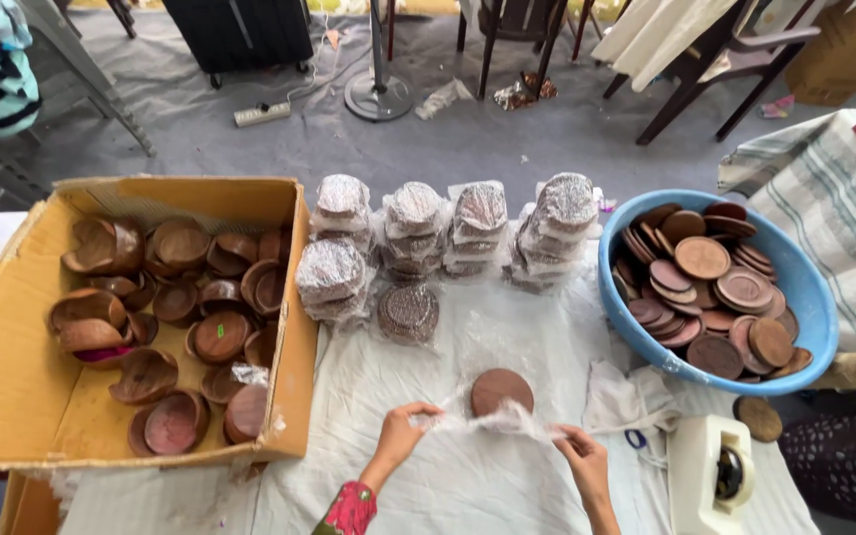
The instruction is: The person wraps a stack of small wooden bowls in plastic wrap, secures it with tape, and places it on a table with other wrapped stacks. They then pick up a single wooden bowl from a cardboard box and wipe it with a white cloth.
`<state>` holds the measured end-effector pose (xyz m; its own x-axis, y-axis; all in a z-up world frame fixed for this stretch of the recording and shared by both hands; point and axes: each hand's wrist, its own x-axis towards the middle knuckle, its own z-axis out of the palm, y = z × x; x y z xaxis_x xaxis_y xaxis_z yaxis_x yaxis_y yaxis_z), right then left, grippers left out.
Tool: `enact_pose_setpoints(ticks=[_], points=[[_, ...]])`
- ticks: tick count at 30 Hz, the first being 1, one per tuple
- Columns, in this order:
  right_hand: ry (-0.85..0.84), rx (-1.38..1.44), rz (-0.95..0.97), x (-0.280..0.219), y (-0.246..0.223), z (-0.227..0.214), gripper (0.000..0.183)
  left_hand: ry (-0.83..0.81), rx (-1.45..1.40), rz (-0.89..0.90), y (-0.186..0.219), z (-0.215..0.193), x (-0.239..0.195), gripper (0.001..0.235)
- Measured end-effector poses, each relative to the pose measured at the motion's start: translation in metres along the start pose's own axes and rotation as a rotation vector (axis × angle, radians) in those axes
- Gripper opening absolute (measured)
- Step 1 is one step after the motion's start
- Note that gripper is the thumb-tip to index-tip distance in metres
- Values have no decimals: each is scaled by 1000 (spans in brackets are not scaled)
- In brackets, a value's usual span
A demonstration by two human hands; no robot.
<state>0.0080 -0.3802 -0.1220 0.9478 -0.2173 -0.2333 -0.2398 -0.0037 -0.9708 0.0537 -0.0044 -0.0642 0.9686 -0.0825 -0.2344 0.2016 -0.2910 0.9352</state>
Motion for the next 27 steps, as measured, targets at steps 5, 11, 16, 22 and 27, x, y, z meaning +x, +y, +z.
enact_pose_setpoints(ticks=[5,11,16,22,27], points=[[-193,55,-16,-14,-52,2,29,7,-246,87,-6,-2,-2,20],[-262,90,6,7,-30,-9,23,37,-169,73,6,-11,1,21],[-248,67,21,17,-25,-25,26,-48,-182,-4,-5,-6,-12,20],[-197,93,64,31,-17,-47,26,-286,-108,-113,-1,9,-47,23],[-265,44,5,49,-37,-40,28,-116,-263,-50,-22,16,-26,28]])
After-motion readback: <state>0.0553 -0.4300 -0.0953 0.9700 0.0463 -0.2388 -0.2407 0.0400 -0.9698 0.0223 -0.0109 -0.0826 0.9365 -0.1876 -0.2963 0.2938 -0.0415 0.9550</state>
